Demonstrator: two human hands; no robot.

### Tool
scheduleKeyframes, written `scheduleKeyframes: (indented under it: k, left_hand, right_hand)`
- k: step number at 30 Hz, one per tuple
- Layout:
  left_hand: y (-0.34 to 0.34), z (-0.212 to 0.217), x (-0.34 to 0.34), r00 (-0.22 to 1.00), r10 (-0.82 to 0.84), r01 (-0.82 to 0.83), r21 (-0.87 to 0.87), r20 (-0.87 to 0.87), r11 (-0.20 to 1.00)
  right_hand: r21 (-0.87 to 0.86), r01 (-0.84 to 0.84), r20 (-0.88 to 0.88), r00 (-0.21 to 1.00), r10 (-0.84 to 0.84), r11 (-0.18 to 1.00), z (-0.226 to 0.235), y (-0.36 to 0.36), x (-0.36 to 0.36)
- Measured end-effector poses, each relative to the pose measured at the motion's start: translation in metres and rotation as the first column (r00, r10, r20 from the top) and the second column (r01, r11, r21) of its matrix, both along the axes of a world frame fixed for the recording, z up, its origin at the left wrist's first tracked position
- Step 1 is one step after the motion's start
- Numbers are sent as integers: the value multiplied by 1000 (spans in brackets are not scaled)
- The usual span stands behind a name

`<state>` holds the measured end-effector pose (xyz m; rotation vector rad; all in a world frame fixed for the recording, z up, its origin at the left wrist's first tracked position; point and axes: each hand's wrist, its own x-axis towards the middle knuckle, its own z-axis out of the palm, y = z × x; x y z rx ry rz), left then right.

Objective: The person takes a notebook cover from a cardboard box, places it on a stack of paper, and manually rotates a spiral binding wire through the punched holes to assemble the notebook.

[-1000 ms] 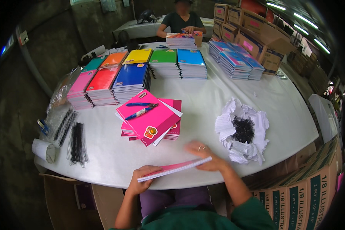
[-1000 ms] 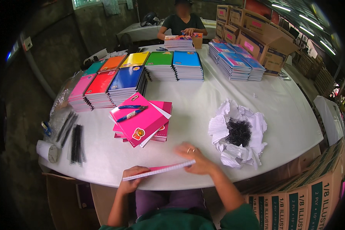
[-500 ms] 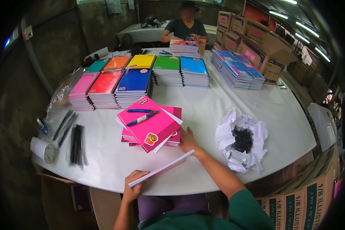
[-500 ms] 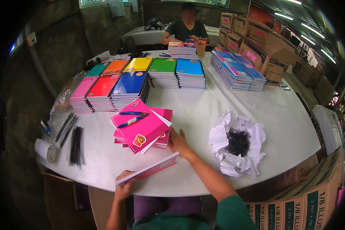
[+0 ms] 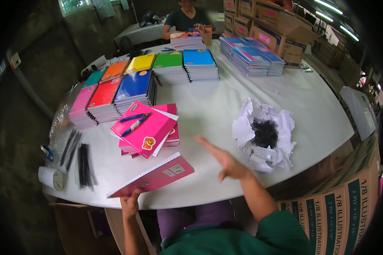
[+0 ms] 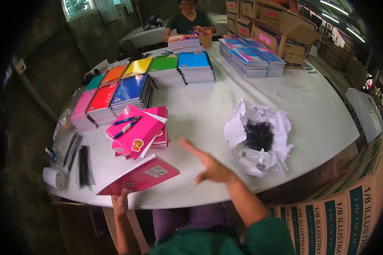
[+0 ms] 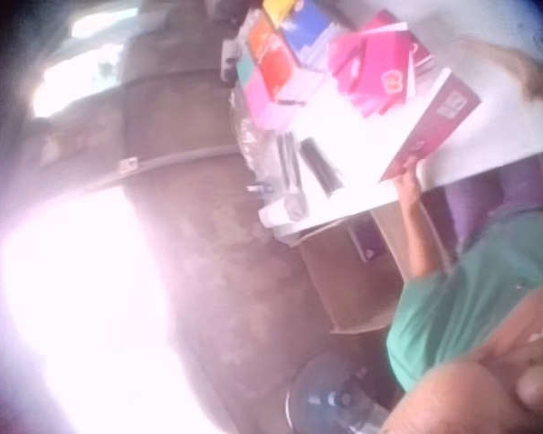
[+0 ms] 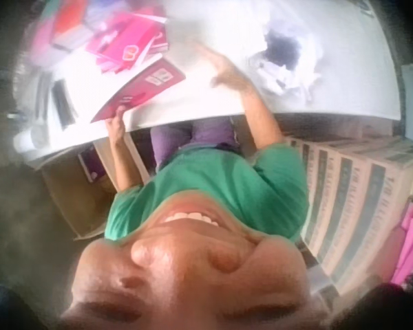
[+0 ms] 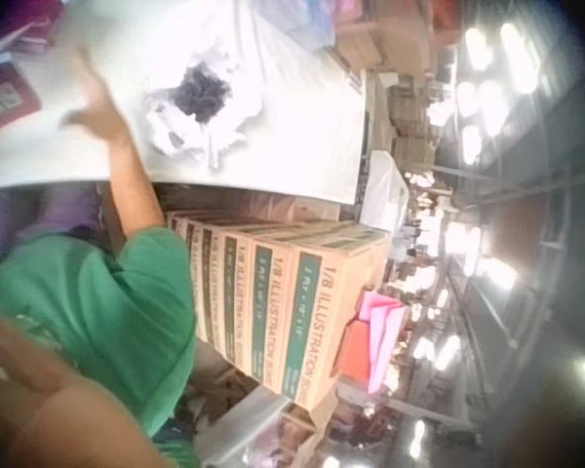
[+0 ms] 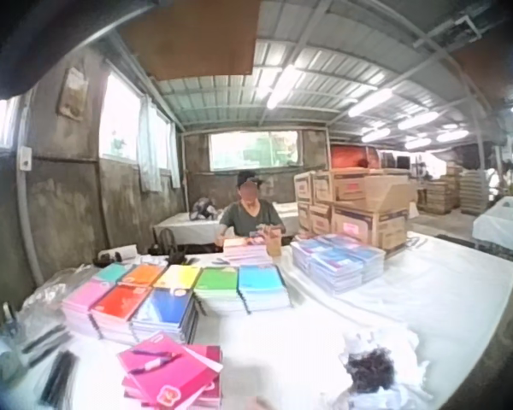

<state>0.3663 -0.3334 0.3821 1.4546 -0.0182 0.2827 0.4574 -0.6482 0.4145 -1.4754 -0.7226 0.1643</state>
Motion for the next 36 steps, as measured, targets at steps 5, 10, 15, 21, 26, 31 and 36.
scheduleKeyframes:
  k: [5,10,15,21,26,31,36]
  left_hand:
    - [4,-23,21,932,-294,354,346,-213,869]
    - [15,-5,18,897,-318,437,503,-307,746]
    - [138,14,79,911,315,-334,924,265,187]
    - [191,-32,96,606,755,-196,967,252,-165]
    - [129,-27,99,806,553,-174,977,212,-121]
    - [128,6,101,769,602,-309,950,216,54]
    - [143,51,97,795,483,-549,774,367,316]
  right_hand:
    - [-40,-167,-257,954,152,985,-22,29,-34]
    - [104,-52,76,996,44,993,-11,44,-40]
    - [-36,22,213,977,-14,999,-23,46,-41]
    - [22,96,86,992,-97,995,-16,44,-41]
    - [-37,99,68,993,-96,994,-16,29,-43]
    - [-26,69,121,990,-65,997,-15,31,-37]
    - [99,76,-87,994,-67,992,-12,22,-35]
